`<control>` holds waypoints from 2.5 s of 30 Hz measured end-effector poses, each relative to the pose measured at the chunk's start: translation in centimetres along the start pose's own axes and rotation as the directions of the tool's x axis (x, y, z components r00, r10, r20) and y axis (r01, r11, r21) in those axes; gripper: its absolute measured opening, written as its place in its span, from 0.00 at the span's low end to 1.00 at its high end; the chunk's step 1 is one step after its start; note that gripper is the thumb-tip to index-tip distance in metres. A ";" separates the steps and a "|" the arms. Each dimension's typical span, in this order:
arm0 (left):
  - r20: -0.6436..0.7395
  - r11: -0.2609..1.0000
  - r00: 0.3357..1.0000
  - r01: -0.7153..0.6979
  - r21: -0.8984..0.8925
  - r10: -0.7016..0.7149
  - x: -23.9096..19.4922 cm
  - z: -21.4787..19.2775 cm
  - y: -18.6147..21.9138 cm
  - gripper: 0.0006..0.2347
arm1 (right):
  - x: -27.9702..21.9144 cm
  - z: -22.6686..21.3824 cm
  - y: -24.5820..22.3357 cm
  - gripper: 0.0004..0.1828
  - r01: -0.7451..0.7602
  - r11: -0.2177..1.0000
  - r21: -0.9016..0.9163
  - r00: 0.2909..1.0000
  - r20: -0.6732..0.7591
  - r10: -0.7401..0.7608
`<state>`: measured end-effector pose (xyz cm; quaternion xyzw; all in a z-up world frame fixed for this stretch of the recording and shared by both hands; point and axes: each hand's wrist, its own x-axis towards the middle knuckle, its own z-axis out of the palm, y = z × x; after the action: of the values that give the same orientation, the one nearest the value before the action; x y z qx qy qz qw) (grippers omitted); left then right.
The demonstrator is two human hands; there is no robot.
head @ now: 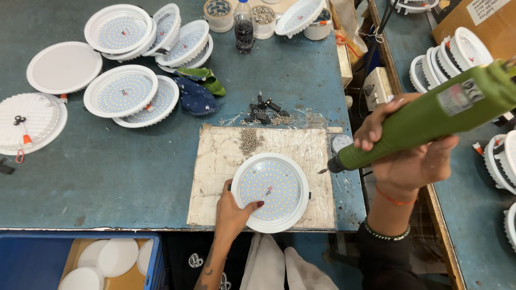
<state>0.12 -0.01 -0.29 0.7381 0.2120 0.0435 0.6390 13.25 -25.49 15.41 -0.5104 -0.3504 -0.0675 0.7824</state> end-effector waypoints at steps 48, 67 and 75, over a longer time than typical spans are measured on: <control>-0.063 1.000 0.998 -0.012 -0.019 0.011 -0.1 0.7 -0.7 0.31 | -12.3 6.6 4.3 0.44 -0.231 0.966 0.117 0.958 0.202 0.204; -0.075 0.999 0.997 -0.020 0.040 0.023 0.2 0.8 -1.4 0.32 | -11.2 6.2 5.0 0.43 -0.369 0.919 0.137 0.876 0.381 0.295; -0.073 1.000 0.997 -0.029 0.005 0.030 0.2 1.1 -2.2 0.34 | -11.5 6.4 4.7 0.42 -0.306 0.943 0.130 0.899 0.366 0.241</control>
<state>0.14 -0.72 -2.62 0.7405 0.2244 0.0794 0.6285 3.77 -20.77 6.30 -0.4838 -0.4110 0.1667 0.7544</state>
